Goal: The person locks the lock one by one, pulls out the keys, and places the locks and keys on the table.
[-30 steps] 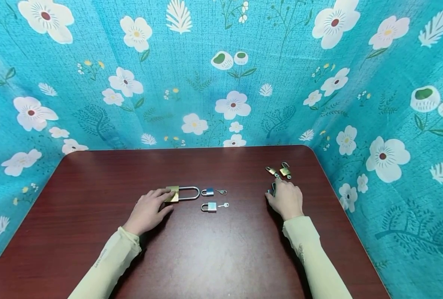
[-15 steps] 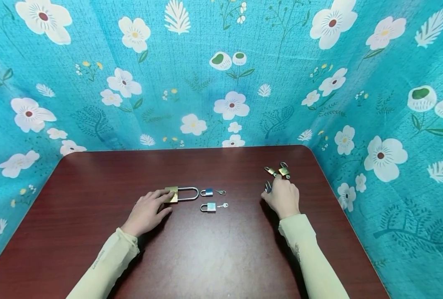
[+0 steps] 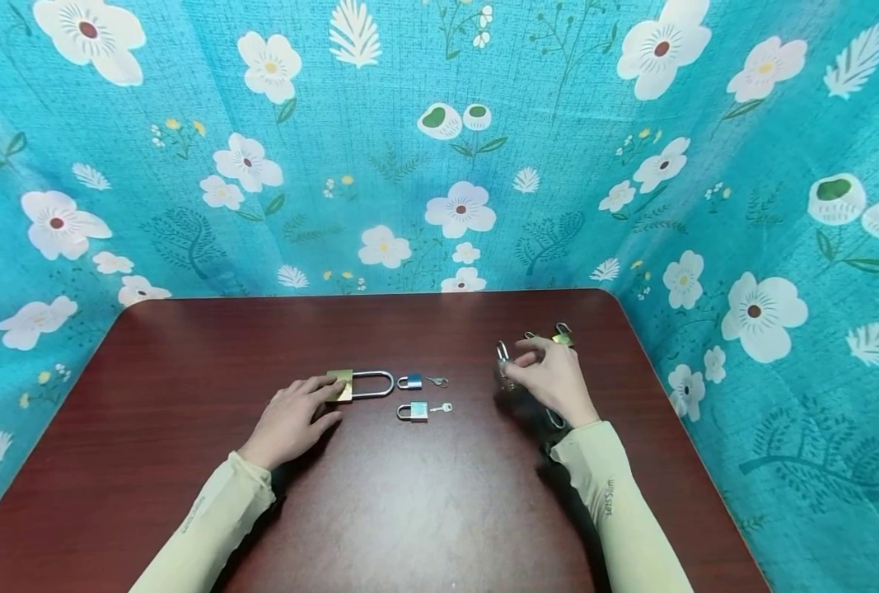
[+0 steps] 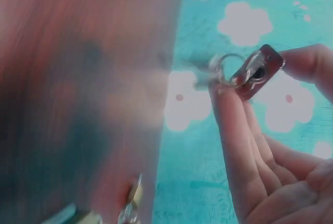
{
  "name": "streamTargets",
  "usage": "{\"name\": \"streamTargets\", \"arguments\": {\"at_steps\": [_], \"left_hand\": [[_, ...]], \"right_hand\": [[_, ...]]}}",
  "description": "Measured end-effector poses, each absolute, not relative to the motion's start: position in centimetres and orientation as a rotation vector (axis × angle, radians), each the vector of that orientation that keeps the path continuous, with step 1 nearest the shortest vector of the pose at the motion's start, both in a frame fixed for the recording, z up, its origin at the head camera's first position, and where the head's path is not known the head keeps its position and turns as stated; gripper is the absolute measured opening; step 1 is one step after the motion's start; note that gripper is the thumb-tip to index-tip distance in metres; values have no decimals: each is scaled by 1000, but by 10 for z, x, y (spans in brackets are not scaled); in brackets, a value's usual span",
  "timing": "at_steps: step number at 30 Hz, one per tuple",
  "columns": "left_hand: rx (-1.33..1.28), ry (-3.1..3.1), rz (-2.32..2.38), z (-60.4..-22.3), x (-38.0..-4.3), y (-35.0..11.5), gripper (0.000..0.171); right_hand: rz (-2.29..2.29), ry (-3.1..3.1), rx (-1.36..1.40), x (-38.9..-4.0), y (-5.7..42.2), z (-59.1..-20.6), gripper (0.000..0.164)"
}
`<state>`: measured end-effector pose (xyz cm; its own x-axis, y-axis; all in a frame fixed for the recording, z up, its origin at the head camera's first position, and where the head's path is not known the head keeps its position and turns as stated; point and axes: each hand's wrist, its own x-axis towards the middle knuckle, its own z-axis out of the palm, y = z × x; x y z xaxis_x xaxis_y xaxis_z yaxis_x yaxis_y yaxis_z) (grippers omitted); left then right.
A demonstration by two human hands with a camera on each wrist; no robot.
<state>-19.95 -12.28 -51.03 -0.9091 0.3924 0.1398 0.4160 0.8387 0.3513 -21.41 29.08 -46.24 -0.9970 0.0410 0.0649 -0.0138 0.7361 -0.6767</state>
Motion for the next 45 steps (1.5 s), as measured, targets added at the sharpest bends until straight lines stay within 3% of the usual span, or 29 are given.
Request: {"name": "streamTargets", "arguments": {"at_steps": [9, 16, 24, 36, 45], "left_hand": [[-652, -2812, -499, -508, -188, -106, 48], [-702, -2765, -548, -503, -186, -86, 44], [-711, -2711, -1159, -489, -185, -76, 48], [-787, -2345, -1538, -484, -183, -73, 10], [-742, -2208, -1656, -486, -183, -68, 8]], "right_hand": [[1590, -2714, 66, -212, 258, -454, 48], [1700, -2680, 329, -213, 222, -453, 48], [1742, -2701, 709, -206, 181, -444, 58], [1853, -2736, 887, -207, 162, -445, 61], [2108, -2616, 910, -213, 166, -452, 46]]}}
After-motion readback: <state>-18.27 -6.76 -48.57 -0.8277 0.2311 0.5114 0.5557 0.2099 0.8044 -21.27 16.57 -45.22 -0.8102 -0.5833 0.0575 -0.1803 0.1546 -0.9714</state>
